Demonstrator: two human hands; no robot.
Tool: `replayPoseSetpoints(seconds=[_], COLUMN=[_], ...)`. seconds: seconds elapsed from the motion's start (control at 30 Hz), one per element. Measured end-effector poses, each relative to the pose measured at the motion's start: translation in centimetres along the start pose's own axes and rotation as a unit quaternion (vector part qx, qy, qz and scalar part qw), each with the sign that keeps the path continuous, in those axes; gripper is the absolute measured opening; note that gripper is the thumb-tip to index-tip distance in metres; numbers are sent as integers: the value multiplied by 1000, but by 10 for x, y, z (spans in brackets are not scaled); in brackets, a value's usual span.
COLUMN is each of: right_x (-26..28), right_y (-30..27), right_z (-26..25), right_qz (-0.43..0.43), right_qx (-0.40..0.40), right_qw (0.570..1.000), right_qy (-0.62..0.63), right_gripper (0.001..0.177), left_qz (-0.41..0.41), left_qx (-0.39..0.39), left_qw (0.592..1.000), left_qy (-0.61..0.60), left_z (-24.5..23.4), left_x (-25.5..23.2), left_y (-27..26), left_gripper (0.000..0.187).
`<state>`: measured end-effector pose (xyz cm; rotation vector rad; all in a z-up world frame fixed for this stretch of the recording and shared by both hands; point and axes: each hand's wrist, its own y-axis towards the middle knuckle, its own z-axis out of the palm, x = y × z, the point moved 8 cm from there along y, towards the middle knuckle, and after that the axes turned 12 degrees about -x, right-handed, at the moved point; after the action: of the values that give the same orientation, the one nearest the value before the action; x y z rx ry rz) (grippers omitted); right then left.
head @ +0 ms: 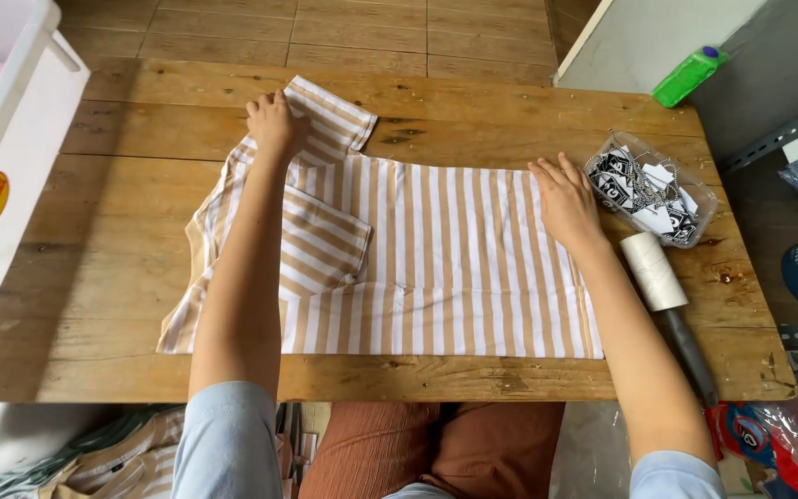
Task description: Lint rolling, folding, tagging, and bagging a striped t-shirt for retail or shipping.
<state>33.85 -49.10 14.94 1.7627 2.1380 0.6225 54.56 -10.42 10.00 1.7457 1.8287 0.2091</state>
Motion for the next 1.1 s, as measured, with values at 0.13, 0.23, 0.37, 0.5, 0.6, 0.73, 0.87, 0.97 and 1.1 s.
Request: replayPoseSetpoints(seconds=[0.13, 0.23, 0.37, 0.5, 0.6, 0.73, 0.87, 0.97, 1.1], right_x=[0, 1, -5, -5, 5, 31, 17, 2, 1], right_y=[5, 7, 6, 6, 1, -6, -28, -44, -39], right_z=[-3, -8, -13, -43, -78, -133, -107, -76, -77], right_qz=[-26, -10, -23, 4, 3, 48, 165, 193, 232], right_qx=[-30, -35, -57, -65, -51, -40, 177, 278, 213], right_qw=[999, 999, 998, 998, 997, 990, 958, 932, 933], right_qy=[-10, -7, -3, 20, 58, 122, 154, 128, 173], right_gripper=[31, 27, 22, 15, 13, 8, 11, 26, 22], left_qz=[-34, -42, -74, -64, 36, 108, 168, 131, 77], left_qx=[-35, -63, 43, 124, 107, 113, 132, 268, 304], left_qw=[998, 994, 980, 918, 877, 874, 916, 929, 920], left_qy=[-37, -85, -181, -370, -467, -460, -340, -220, -236], left_z=[-12, -15, -33, -82, -155, -230, -261, -240, -234], left_x=[0, 6, -1, -12, -26, -18, -6, 18, 32], left_y=[-1, 1, 5, 2, -14, -65, -133, -183, -187], left_gripper=[58, 51, 11, 7, 14, 18, 43, 59, 46])
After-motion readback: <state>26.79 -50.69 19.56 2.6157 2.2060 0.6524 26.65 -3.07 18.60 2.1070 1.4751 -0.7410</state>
